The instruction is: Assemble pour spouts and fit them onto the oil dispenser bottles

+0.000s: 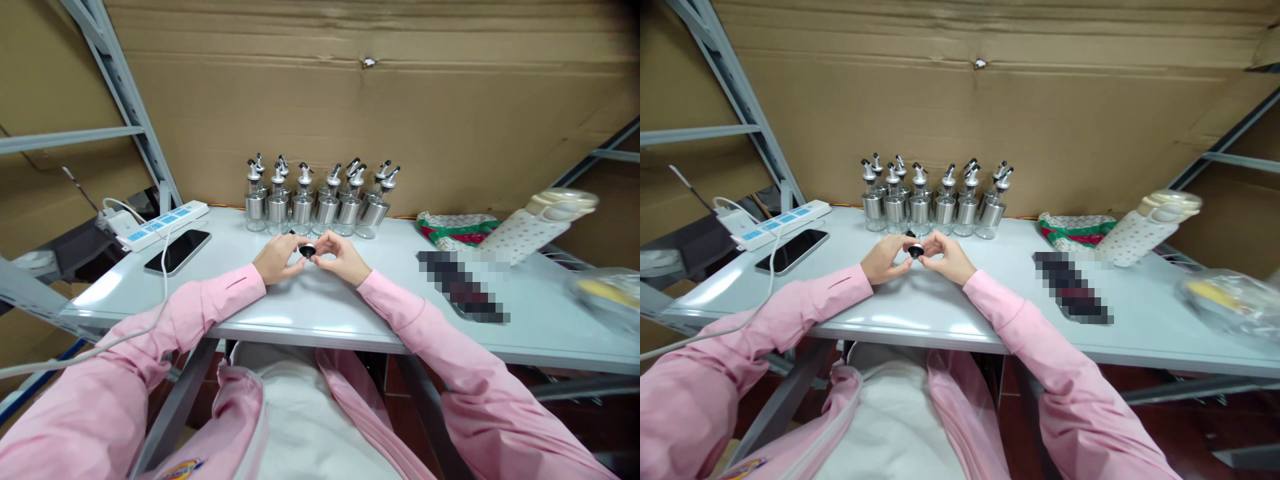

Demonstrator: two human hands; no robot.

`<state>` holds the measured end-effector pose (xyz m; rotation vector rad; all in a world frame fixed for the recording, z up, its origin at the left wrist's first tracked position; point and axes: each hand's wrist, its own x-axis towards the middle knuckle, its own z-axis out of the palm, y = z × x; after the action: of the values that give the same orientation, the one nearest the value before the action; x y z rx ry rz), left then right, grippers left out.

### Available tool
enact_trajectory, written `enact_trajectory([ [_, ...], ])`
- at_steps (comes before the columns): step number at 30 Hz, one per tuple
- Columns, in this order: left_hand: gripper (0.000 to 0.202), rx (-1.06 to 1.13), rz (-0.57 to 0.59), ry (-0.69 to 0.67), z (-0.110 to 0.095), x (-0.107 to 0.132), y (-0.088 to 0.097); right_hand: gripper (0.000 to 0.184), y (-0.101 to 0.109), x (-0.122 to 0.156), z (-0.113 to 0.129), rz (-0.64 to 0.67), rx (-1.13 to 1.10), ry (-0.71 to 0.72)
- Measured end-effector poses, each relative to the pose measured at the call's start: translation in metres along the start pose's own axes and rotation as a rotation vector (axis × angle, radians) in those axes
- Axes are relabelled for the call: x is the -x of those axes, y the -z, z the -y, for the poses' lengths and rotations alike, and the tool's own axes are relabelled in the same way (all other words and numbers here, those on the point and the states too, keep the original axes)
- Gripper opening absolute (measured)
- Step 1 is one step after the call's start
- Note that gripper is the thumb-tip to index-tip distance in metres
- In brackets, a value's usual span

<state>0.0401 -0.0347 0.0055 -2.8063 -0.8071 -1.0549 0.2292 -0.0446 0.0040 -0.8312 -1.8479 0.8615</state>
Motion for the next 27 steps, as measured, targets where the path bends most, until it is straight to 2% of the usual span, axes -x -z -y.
enact_trajectory([
  [9, 0.029, -0.002, -0.024, -0.012, -0.002, -0.001, 0.0, 0.024, 0.001, -0.002, -0.002, -0.02, -0.04, 0.012],
  [14, 0.028, -0.058, 0.005, -0.021, 0.0, -0.002, 0.0, 0.025, 0.002, -0.001, 0.0, -0.013, -0.004, 0.004],
  [18, 0.029, -0.101, -0.009, -0.032, 0.001, -0.002, 0.0, 0.018, 0.002, -0.001, 0.003, 0.0, 0.017, 0.012],
  [21, 0.028, -0.113, -0.013, -0.019, 0.0, -0.002, 0.001, 0.014, 0.007, -0.003, 0.002, -0.093, 0.15, 0.027],
  [24, 0.025, -0.117, 0.002, 0.003, -0.002, -0.003, 0.003, 0.014, 0.017, -0.008, -0.006, -0.234, 0.412, -0.011],
  [27, 0.025, -0.131, 0.006, 0.003, -0.003, -0.004, 0.003, 0.015, 0.028, -0.013, -0.019, -0.234, 0.616, -0.068],
])
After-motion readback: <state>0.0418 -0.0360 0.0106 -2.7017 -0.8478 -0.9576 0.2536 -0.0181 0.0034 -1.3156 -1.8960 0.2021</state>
